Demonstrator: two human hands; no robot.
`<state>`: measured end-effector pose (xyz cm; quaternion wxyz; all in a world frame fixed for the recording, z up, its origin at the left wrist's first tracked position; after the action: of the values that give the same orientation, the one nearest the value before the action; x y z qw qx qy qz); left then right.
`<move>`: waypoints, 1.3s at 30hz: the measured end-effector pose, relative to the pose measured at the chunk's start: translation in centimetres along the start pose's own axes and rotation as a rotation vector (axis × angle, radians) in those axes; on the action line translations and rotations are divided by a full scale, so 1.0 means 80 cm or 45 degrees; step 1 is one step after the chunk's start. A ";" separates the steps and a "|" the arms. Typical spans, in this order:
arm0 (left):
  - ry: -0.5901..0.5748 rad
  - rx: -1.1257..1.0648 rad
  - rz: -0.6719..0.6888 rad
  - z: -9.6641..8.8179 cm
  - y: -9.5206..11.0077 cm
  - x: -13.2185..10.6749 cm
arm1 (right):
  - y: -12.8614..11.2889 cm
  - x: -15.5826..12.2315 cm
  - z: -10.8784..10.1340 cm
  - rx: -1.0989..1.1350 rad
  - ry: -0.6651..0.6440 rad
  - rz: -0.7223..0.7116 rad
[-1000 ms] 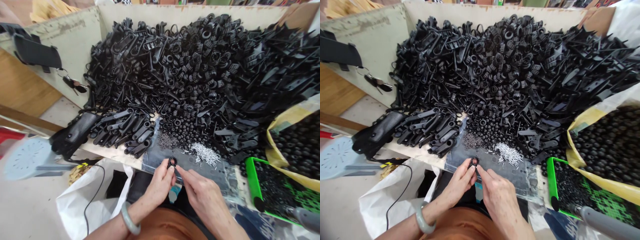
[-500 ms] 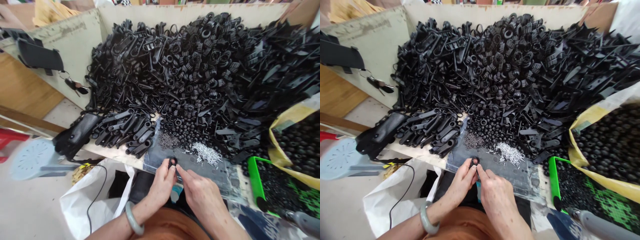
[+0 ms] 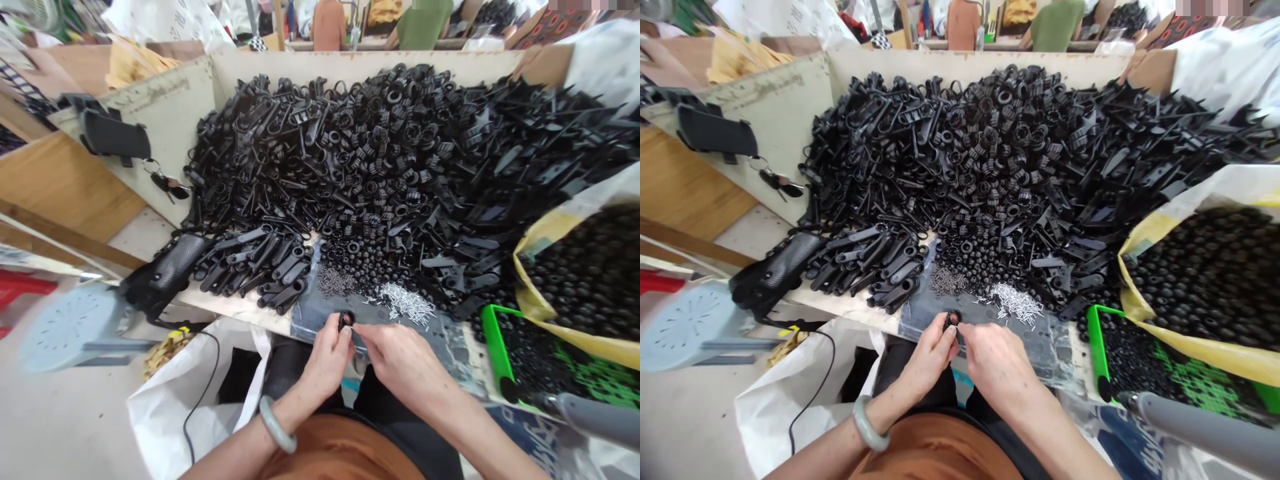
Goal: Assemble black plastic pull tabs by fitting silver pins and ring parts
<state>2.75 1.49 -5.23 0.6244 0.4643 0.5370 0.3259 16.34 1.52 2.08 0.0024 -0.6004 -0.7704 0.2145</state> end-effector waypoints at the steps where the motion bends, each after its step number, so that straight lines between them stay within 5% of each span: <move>1: 0.006 0.083 0.056 0.000 0.000 0.000 | -0.005 0.001 -0.001 -0.072 -0.027 0.029; 6: 0.012 0.298 0.211 0.000 0.001 -0.002 | -0.023 0.012 -0.017 -0.265 -0.097 0.051; 16: -0.003 0.316 0.299 0.004 -0.006 0.010 | -0.056 0.050 -0.056 -0.406 -0.269 -0.189; 21: 0.037 0.309 0.294 0.004 -0.005 0.009 | -0.057 0.034 -0.056 -0.572 -0.262 -0.218; 27: -0.071 0.510 0.522 0.021 0.045 -0.040 | -0.031 -0.063 -0.064 -0.664 -0.078 0.021; 31: -0.032 0.621 0.668 0.029 0.073 -0.050 | -0.011 -0.127 -0.064 -0.352 0.408 -0.139; 36: 0.440 0.516 0.546 -0.009 0.105 -0.028 | 0.006 -0.153 -0.044 -0.043 0.670 -0.304; 39: 0.265 0.165 0.548 -0.013 0.118 -0.035 | 0.011 -0.150 -0.032 0.457 0.713 -0.052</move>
<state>2.03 2.55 4.61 0.4507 0.5710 0.5069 0.4625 21.19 -8.60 7.16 0.3240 -0.6105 -0.7016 0.1735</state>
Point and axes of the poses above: each hand's wrist, its own x-axis towards the middle knuckle, its own z-axis out of the palm, y = z × x, the point moved 2 cm from there along x, towards the middle knuckle, and after that the axes turned 1 degree about y, right-handed, at the moved point
